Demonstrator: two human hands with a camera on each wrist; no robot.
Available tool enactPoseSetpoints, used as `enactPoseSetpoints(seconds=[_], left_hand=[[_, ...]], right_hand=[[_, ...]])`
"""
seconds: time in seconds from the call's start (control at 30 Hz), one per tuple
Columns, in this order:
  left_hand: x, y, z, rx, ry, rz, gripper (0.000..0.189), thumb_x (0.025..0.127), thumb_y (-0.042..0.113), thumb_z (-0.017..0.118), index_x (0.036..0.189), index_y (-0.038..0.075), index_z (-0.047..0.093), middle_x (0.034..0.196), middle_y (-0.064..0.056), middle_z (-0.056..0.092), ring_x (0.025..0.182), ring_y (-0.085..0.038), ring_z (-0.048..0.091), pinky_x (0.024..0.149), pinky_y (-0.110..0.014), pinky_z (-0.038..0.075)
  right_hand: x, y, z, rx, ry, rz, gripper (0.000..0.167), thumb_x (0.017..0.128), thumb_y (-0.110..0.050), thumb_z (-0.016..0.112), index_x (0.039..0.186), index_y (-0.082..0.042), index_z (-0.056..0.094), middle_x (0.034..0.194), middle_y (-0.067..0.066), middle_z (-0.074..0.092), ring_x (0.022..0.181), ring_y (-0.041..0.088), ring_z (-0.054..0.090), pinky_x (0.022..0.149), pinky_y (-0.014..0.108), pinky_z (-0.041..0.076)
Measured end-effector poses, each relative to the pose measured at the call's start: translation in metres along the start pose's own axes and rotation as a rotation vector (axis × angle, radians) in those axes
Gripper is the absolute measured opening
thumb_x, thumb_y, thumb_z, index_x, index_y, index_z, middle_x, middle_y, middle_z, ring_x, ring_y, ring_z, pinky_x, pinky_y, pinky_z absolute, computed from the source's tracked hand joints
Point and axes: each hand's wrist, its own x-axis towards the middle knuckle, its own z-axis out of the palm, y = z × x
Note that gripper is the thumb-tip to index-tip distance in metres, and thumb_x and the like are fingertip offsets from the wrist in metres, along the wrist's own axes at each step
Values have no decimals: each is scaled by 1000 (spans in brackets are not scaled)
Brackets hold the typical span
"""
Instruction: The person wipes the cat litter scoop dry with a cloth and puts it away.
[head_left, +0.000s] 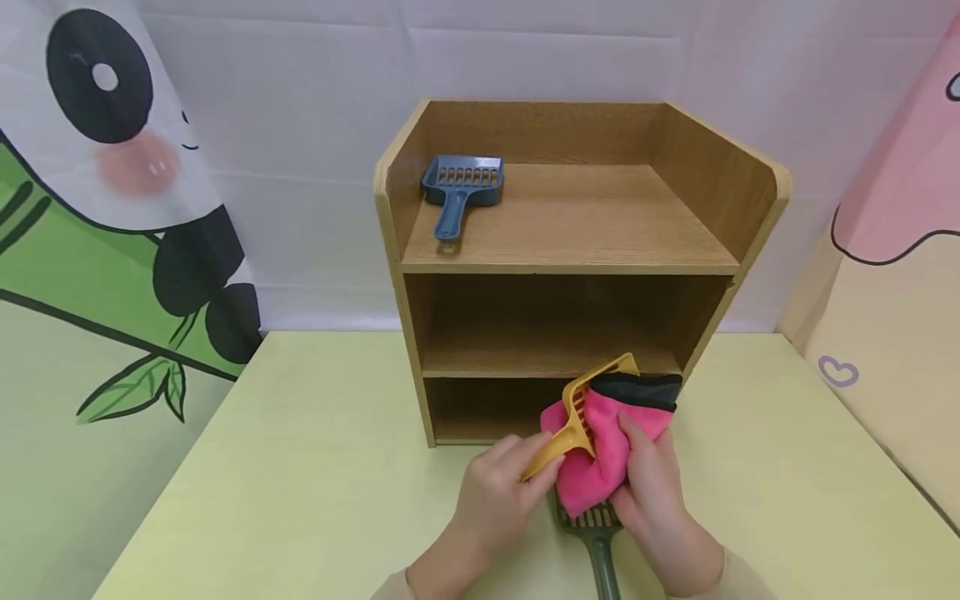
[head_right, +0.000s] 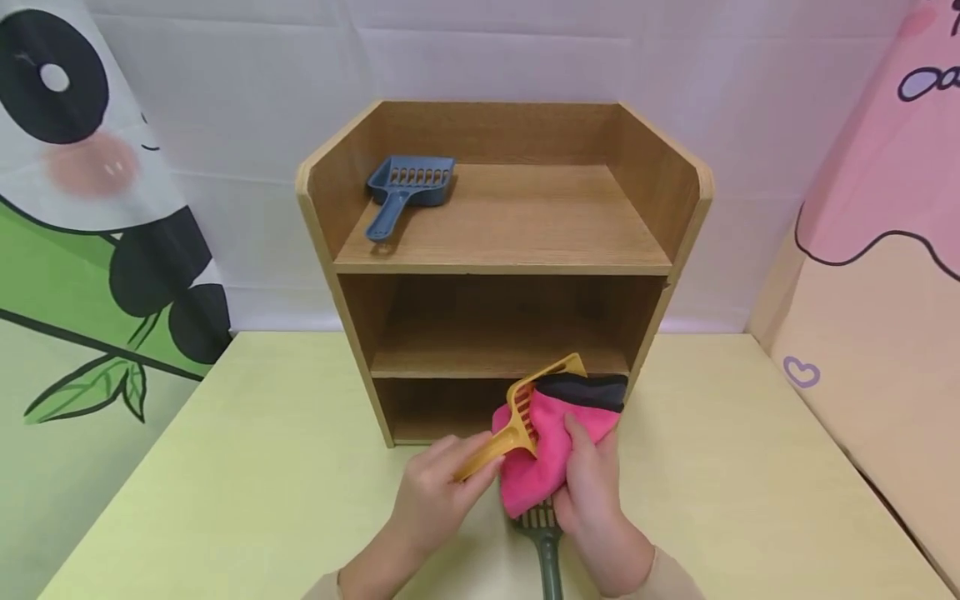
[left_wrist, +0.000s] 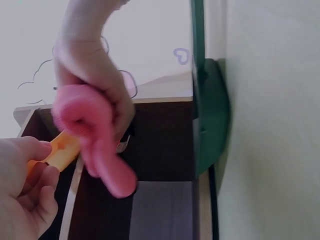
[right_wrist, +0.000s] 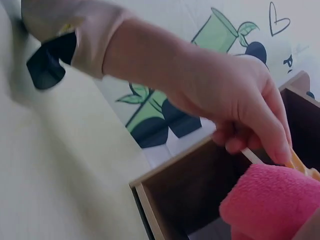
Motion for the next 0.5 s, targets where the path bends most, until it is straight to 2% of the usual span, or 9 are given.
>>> enactPoseSetpoints(seconds=[0.13, 0.3, 0.5], left_hand=[[1, 0, -2, -26, -15, -61, 26, 70, 13, 82, 91, 3, 73, 68, -2, 64, 55, -6, 51, 52, -6, 42], [0, 2, -2, -83, -21, -120, 25, 71, 13, 81, 93, 4, 73, 69, -3, 64, 57, -7, 52, 54, -7, 43], [0, 4, 2, -90, 4, -89, 27, 71, 14, 81, 93, 3, 73, 69, -3, 64, 57, -8, 52, 54, -7, 43]], right_hand=[[2, -5, -3, -13, 32, -32, 56, 99, -28, 46, 148, -31, 17, 137, -12, 39, 127, 7, 40, 94, 16, 45], [-6, -4, 1, 50, 17, 25, 51, 99, -31, 47, 143, -31, 21, 137, -10, 38, 129, 10, 39, 97, 20, 45], [-19, 5, 8, 100, -56, 73, 41, 100, -31, 46, 134, -30, 24, 139, -7, 36, 132, 13, 37, 101, 26, 43]])
